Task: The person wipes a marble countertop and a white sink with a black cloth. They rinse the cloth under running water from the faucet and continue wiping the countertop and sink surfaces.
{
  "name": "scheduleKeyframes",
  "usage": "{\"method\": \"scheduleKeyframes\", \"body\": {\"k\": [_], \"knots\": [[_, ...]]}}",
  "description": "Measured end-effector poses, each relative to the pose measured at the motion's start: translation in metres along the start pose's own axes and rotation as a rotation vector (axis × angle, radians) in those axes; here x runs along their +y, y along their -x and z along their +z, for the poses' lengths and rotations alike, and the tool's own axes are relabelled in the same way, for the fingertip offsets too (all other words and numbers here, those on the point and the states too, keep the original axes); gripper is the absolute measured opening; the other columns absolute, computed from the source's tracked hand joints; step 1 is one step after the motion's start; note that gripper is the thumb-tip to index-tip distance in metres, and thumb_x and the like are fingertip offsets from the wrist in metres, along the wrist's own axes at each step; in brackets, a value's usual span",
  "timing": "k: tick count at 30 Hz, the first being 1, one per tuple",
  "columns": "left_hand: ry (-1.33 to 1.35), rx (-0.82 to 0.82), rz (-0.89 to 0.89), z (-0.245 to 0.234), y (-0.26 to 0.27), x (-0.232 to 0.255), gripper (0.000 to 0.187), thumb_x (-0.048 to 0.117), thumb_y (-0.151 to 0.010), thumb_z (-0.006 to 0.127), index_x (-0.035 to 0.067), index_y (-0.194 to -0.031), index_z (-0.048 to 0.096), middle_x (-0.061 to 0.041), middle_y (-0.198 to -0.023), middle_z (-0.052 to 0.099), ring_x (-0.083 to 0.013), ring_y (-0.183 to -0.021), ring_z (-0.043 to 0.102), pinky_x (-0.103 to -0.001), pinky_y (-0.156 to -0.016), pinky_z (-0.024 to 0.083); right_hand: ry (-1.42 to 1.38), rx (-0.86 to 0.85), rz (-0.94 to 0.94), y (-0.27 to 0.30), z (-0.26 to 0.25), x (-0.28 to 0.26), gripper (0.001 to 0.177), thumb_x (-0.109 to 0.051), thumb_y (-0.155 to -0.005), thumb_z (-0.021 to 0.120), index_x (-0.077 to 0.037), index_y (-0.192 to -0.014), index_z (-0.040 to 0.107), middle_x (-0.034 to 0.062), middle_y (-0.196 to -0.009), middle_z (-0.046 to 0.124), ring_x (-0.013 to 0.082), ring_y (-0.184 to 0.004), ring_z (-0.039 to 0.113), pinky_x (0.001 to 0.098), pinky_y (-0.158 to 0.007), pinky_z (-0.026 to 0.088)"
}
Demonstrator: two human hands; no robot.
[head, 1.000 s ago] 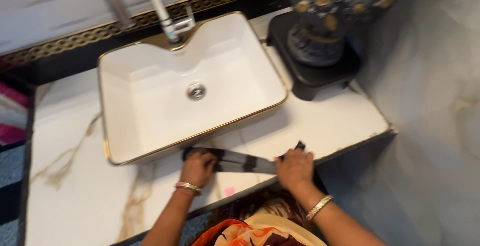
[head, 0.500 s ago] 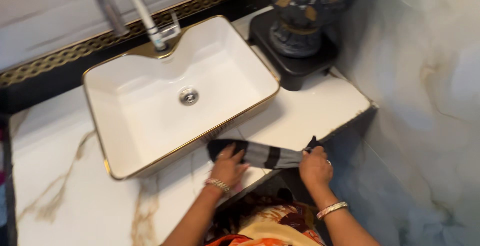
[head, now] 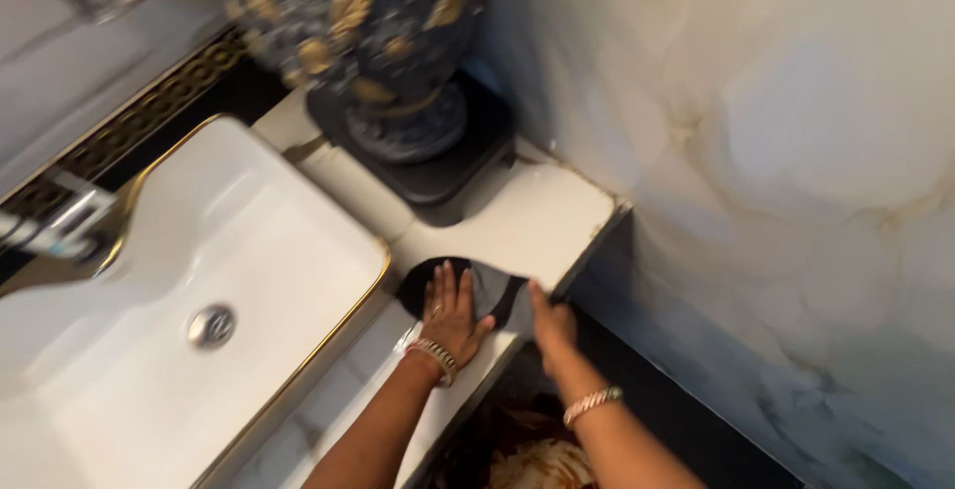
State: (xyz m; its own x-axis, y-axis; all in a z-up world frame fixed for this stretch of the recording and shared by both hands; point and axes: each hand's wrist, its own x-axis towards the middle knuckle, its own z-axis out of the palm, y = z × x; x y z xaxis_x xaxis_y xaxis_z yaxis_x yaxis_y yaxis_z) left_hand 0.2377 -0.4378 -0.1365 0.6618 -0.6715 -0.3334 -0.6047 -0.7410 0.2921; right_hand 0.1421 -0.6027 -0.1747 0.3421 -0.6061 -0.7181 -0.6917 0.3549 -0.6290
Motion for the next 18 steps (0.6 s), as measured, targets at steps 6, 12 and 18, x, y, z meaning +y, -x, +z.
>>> {"method": "scheduleKeyframes", "body": {"k": [6,12,18], "knots": [[0.087,0.053,-0.017,-0.022,-0.132,0.094,0.098,0.066,-0.097,0.040,0.001,-0.161,0.003,-0.030,-0.167,-0.015,-0.0410,-0.155,-0.020,-0.053,-0.122,-0.012,-0.206,0.148,-0.070,-0.107,-0.070,-0.100,0.089,-0.066,-0.086,0.067,0.007,-0.135,0.058,0.0249,-0.138,0.062,0.0322,-0.131,0.058,0.0414,-0.107,0.044],[0.143,0.121,-0.207,-0.035,-0.224,0.157,0.107,0.069,-0.092,0.044,-0.005,-0.159,0.004,-0.030,-0.167,-0.013,-0.0426,-0.154,-0.021,-0.054,-0.121,-0.016,-0.325,0.205,-0.250,-0.119,-0.077,-0.112,0.070,-0.055,-0.082,0.071,0.000,-0.125,0.069,0.0174,-0.129,0.071,0.0263,-0.119,0.066,0.0373,-0.100,0.047],[0.028,0.208,-0.196,-0.034,-0.228,0.160,0.107,0.067,-0.092,0.046,-0.008,-0.157,0.007,-0.032,-0.166,-0.006,-0.0447,-0.154,-0.014,-0.055,-0.121,-0.012,-0.137,0.243,-0.242,-0.126,-0.075,-0.106,0.077,-0.064,-0.085,0.069,0.005,-0.118,0.071,0.0268,-0.121,0.072,0.0346,-0.116,0.069,0.0426,-0.099,0.050]]}}
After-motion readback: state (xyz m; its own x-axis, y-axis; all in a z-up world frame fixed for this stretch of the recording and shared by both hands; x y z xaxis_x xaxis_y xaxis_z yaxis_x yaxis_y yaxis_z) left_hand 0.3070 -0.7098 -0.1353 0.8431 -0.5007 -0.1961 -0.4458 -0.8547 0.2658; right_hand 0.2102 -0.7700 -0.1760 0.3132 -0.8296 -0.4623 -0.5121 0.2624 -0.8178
